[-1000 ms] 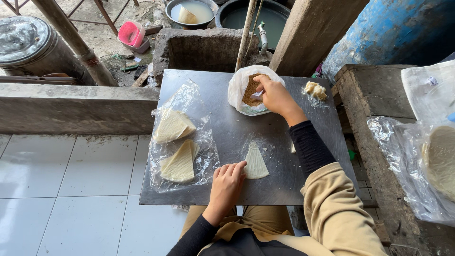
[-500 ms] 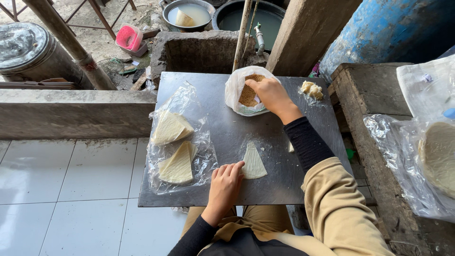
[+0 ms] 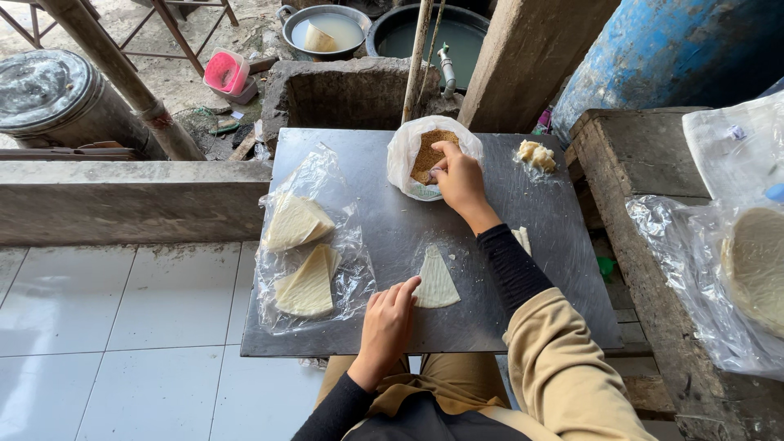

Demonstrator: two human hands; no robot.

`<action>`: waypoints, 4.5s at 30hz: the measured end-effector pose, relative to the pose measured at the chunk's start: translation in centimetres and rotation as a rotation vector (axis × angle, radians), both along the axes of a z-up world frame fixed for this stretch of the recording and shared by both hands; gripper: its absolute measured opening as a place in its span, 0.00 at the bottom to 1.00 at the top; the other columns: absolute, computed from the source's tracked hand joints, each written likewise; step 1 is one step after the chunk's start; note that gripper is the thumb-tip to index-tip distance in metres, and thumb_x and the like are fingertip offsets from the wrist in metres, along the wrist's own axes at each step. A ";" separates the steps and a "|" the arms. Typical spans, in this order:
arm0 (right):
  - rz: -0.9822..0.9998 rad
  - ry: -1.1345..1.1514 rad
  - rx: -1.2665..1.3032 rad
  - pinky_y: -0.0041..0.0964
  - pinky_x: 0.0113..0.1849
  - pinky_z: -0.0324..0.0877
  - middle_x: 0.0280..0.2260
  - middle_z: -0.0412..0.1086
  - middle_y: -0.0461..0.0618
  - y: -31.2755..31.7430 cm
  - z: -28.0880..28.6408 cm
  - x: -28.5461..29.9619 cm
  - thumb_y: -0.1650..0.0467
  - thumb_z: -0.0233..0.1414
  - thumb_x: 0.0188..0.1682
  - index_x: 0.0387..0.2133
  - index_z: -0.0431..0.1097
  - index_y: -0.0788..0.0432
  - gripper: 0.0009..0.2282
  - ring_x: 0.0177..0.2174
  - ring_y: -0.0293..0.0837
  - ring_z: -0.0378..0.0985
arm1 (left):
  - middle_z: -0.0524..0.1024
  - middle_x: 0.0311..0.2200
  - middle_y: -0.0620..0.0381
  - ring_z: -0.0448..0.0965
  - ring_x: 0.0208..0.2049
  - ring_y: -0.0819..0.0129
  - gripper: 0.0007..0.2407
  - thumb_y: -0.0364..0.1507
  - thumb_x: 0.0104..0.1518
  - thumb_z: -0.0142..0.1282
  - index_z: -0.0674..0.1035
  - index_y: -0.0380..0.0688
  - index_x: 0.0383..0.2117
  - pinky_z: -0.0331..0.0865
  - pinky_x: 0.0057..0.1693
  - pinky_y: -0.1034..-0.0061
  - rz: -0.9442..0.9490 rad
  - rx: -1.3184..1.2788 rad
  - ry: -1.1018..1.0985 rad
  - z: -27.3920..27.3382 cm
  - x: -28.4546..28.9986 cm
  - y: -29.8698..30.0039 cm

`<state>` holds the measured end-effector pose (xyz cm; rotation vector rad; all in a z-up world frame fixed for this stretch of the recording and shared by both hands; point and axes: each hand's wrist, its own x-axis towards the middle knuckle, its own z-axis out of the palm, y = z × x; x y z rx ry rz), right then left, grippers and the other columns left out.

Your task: The person places a small amount of filling from a bag onto a thin triangular wrapper, then rolls the wrapper into a small cylinder to make lumpia.

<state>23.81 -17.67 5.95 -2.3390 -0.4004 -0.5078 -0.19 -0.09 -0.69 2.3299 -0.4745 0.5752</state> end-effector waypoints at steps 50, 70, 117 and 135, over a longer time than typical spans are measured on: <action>0.365 -0.415 -0.453 0.35 0.40 0.68 0.30 0.76 0.42 -4.9 -0.1 -20.3 0.74 0.56 0.50 0.50 0.74 0.58 0.14 0.33 0.38 0.76 | 0.82 0.41 0.50 0.84 0.42 0.58 0.19 0.18 0.61 0.49 0.68 0.41 0.60 0.74 0.49 0.66 0.071 -0.429 0.170 1.6 -0.3 -3.1; -0.154 -0.161 -0.046 0.50 0.40 0.72 0.38 0.74 0.58 0.3 -0.7 1.2 0.81 0.54 0.44 0.44 0.65 0.62 0.15 0.37 0.59 0.78 | 0.80 0.39 0.50 0.80 0.40 0.54 0.25 0.21 0.50 0.63 0.70 0.40 0.58 0.71 0.48 0.65 0.063 -0.213 0.032 0.9 1.0 -3.3; -0.098 0.168 0.235 0.34 0.31 0.78 0.35 0.77 0.53 1.4 -4.2 -23.4 0.78 0.56 0.47 0.54 0.64 0.63 0.20 0.30 0.43 0.83 | 0.82 0.34 0.53 0.83 0.36 0.58 0.19 0.25 0.57 0.59 0.73 0.43 0.56 0.75 0.42 0.68 -0.121 -0.180 0.142 1.6 1.4 -1.4; 0.179 0.289 0.193 0.40 0.41 0.77 0.40 0.76 0.55 -1.3 -1.9 -23.2 0.77 0.58 0.43 0.60 0.58 0.62 0.29 0.40 0.50 0.81 | 0.79 0.35 0.55 0.81 0.38 0.60 0.16 0.24 0.61 0.55 0.73 0.45 0.56 0.72 0.52 0.67 -0.223 -0.014 0.026 1.6 2.5 -0.7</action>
